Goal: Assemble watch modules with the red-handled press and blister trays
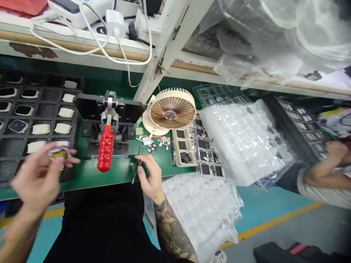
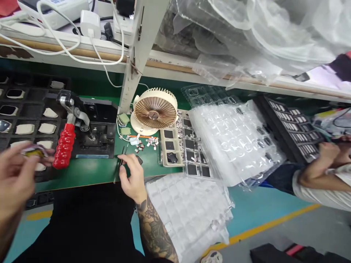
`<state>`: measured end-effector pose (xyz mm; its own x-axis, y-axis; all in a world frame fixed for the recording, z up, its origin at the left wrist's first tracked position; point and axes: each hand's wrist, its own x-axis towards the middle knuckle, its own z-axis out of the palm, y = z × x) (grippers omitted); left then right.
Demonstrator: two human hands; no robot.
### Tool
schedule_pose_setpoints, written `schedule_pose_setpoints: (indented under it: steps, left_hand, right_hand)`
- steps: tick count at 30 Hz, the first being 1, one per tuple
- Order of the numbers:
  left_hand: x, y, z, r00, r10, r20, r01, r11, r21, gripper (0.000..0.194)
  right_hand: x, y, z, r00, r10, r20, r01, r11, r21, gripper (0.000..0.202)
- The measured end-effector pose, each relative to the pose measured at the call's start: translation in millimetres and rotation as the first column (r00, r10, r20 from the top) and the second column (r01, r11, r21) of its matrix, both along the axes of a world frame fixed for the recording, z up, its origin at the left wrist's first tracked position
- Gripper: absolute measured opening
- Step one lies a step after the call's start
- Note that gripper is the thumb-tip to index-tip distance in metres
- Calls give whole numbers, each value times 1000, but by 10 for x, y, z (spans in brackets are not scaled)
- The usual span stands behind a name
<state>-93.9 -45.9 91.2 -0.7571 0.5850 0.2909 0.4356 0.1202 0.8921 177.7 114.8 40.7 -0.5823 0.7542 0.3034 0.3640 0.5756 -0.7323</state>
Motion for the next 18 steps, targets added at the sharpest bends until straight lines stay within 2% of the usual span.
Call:
schedule_pose_setpoints:
  steps: [2,4,6,9,13,18]
  left_hand:
    - [375,46,-193,947,-149,283,151,988,14,40]
    - [649,159,-326,815,-281,506,294,954,56,36]
    - [822,273,-381,699,-356,620,366,923,118,37]
    - [929,353,-364,633,-407,659,407,899,164,39]
    - [937,321,-325,632,-407,660,399,900,172,50]
    - [931,283,-346,619,-414,667,414,894,170,47]
  right_hand:
    - [42,-2,41,992,35,-124,-43,997,-58,35]
    - [11,-36,58,980,8,-198,-12,1000,-18,32]
    - [-71,-99,72,960,-7,-278,10,1000,8,30]
    - [-209,-205,119,908,15,-420,-35,999,-39,31]
    - [-319,-282,146,883,21,-468,-77,992,-101,27]
    - [-354,-303,73,870,-7,-493,-46,994,-96,25]
